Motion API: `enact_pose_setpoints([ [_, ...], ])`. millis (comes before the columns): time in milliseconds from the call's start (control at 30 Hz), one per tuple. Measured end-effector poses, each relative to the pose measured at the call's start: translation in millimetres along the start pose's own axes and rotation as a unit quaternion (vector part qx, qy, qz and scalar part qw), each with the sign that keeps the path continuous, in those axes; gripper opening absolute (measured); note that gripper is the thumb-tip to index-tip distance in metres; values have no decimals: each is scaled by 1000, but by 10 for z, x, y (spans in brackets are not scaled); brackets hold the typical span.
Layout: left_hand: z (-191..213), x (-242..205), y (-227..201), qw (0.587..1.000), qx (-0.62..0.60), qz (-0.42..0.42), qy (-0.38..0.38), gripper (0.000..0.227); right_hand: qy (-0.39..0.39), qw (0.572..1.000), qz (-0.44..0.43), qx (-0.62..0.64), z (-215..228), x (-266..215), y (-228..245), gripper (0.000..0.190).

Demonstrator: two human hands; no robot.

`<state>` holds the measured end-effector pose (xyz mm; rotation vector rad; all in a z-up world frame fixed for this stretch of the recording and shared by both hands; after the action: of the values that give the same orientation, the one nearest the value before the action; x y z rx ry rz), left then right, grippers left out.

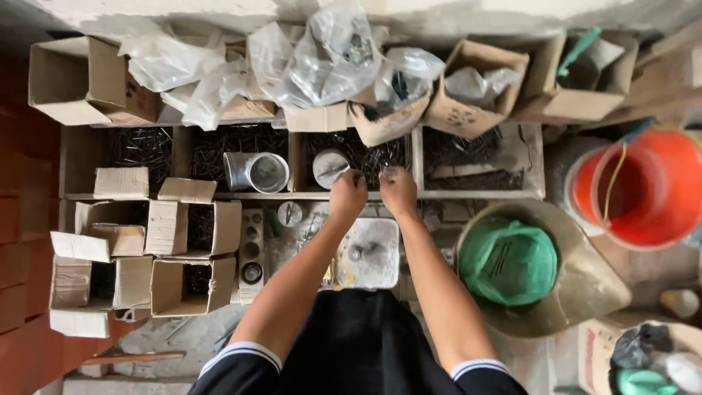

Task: The person sorts various nails and metal fasteners from a collection in a funnel-like container by hand and places them into different cardboard boxes on a shelf.

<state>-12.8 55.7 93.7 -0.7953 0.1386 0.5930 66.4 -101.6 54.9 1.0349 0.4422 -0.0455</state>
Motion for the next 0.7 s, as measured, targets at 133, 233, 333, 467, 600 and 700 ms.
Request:
enact_pose_setpoints([
  [133, 153, 270, -234, 993, 91, -79, -9, 30, 14, 992, -38, -116, -150, 328, -311, 43],
  [233, 278, 428, -580, 920, 305, -202, -141, 13, 2, 975, -67, -212, -101, 420, -242, 42],
  [333, 193, 714, -540, 879, 439, -98, 160, 39, 0, 961, -80, -265, -106, 544, -69, 46],
  [467, -104, 1058, -370, 856, 458, -99, 217, 38, 22, 956, -97, -276, -53, 621, 320, 53],
  [600, -568, 1377, -23, 835, 492, -63, 240, 30, 56, 942, -162, -288, -111, 748, 478, 67],
  [700, -755, 1457, 140, 833, 452, -49, 314, 40, 83, 912, -161, -369, -236, 751, 598, 50],
])
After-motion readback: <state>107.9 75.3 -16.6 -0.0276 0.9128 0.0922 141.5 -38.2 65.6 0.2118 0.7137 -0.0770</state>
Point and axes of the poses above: each hand's wrist, its own x-axis towards the middle knuckle, its own z-axis out of the back of the hand, y = z × x, the point moved 7 cm from there along x, towards the middle knuckle, and after that the axes turned 11 degrees about x, right-handed, at the moved point
